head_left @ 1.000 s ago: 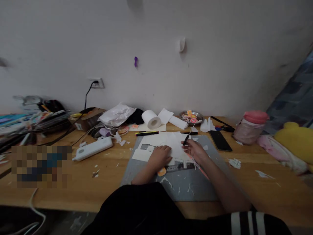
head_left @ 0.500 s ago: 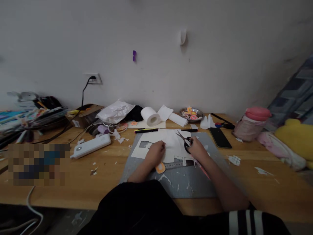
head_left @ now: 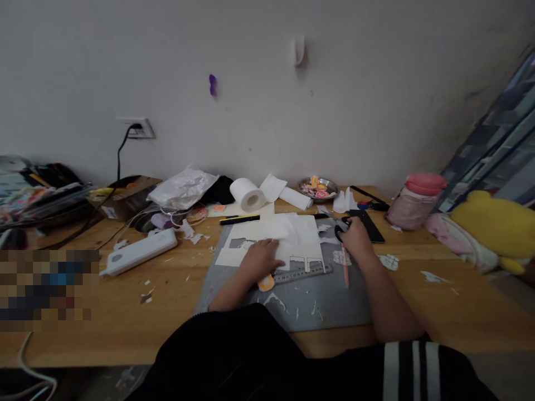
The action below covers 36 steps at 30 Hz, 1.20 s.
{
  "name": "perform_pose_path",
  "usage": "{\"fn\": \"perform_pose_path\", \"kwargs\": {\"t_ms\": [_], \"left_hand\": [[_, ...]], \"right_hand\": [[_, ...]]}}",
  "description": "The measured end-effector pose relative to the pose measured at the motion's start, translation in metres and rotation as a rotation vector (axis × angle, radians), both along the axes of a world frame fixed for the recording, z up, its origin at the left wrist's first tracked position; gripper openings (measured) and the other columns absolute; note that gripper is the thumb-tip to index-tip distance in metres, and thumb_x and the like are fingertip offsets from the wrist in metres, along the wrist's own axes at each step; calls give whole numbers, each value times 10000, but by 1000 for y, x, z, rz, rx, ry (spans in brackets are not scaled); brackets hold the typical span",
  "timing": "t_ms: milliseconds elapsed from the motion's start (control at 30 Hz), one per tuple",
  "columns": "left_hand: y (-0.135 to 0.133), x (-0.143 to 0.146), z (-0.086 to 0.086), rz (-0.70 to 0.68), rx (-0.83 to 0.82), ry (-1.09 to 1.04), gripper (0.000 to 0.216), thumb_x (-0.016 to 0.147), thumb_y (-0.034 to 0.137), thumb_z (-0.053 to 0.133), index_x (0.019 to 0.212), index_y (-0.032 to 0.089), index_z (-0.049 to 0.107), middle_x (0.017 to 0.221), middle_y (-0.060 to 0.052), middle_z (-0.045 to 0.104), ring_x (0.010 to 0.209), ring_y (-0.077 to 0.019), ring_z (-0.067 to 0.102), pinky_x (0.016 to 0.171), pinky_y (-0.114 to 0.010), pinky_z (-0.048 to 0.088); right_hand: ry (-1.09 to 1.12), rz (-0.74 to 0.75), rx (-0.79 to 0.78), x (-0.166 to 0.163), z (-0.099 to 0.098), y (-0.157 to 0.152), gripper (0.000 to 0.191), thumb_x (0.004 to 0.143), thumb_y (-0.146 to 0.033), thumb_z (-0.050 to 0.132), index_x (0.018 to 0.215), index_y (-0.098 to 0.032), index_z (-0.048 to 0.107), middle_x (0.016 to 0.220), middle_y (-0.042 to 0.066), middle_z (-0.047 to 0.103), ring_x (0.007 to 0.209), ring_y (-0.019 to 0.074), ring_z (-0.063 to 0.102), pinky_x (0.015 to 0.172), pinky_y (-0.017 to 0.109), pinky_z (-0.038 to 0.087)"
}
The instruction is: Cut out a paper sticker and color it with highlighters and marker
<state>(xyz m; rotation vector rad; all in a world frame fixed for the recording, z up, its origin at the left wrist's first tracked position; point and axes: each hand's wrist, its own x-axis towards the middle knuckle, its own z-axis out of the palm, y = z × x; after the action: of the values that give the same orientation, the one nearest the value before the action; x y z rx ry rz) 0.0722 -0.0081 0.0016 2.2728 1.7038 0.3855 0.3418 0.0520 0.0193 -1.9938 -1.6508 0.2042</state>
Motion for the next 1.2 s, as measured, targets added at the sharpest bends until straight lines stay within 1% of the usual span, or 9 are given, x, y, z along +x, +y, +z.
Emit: {"fn": "perform_pose_path", "kwargs": {"t_ms": [133,267,400,467,567,733,900,1033,1200], "left_hand": [[6,-5,-1,68,17,-6,380,844,289,588,1193,149,531,1237,-104,558,1142,-235,519,977,-415,404],[7,-9,0,152,51,19,335,867,280,566,1171,143,535,1241,-105,531,1131,-250,514,949,-481,418],[3,-16,6,72,56,47,202,859,151,535,1043,152,616,1310,-90,501,1201,-248,463,1005,-475,373],[1,-22,10,0,16,51,249,831,67,492,980,173,661,1257,-77,564,1166,-221,509,1012,-410,385],[-3,-36,14,-84,-53,52,331,787,74,512,1046,200,674,1276,-81,572,1179,-213,524,1034,-343,378],[-6,-53,11,-129,-128,64,571,671,22,513,1200,217,607,1433,-79,418,1297,-254,409,1080,-386,317],[-9,-54,9,-104,-148,74,814,553,-46,432,1287,296,515,1476,-34,349,1347,-274,324,1083,-492,272],[-10,-50,10,-64,-121,70,820,555,-31,449,1314,275,484,1472,-66,353,1337,-313,331,1055,-549,283],[-7,-49,6,-15,-42,50,652,678,13,459,1287,240,509,1440,-96,394,1317,-273,371,1062,-486,305]], "right_hand": [[-25,-50,-43,9,-1,1,282,888,-318,555,1108,-142,558,1089,73,593,941,194,595,800,389,505],[-45,-89,-121,12,-2,0,288,889,-340,552,1096,-140,566,1056,69,610,909,185,609,785,377,511],[-71,-127,-207,15,-1,-2,296,886,-360,554,1076,-134,576,1045,72,618,905,185,613,788,378,510],[-86,-135,-245,15,0,-3,299,883,-367,558,1067,-133,581,1042,73,619,906,186,614,786,379,512],[-116,-138,-266,12,3,-5,317,881,-364,559,1103,-137,568,1093,82,603,951,200,602,808,397,507],[-178,-96,-237,-1,11,-12,384,865,-353,571,1204,-177,531,1287,104,501,1117,257,518,913,475,438],[-227,10,-226,-19,12,-18,397,777,-361,649,1154,-239,618,1422,95,386,1244,365,400,980,522,333],[-255,83,-237,-27,7,-20,400,721,-419,688,1094,-277,665,1417,79,405,1278,429,338,985,582,263],[-264,171,-242,-30,1,-20,461,673,-473,711,1082,-263,669,1344,107,476,1143,382,486,893,521,361]]}}
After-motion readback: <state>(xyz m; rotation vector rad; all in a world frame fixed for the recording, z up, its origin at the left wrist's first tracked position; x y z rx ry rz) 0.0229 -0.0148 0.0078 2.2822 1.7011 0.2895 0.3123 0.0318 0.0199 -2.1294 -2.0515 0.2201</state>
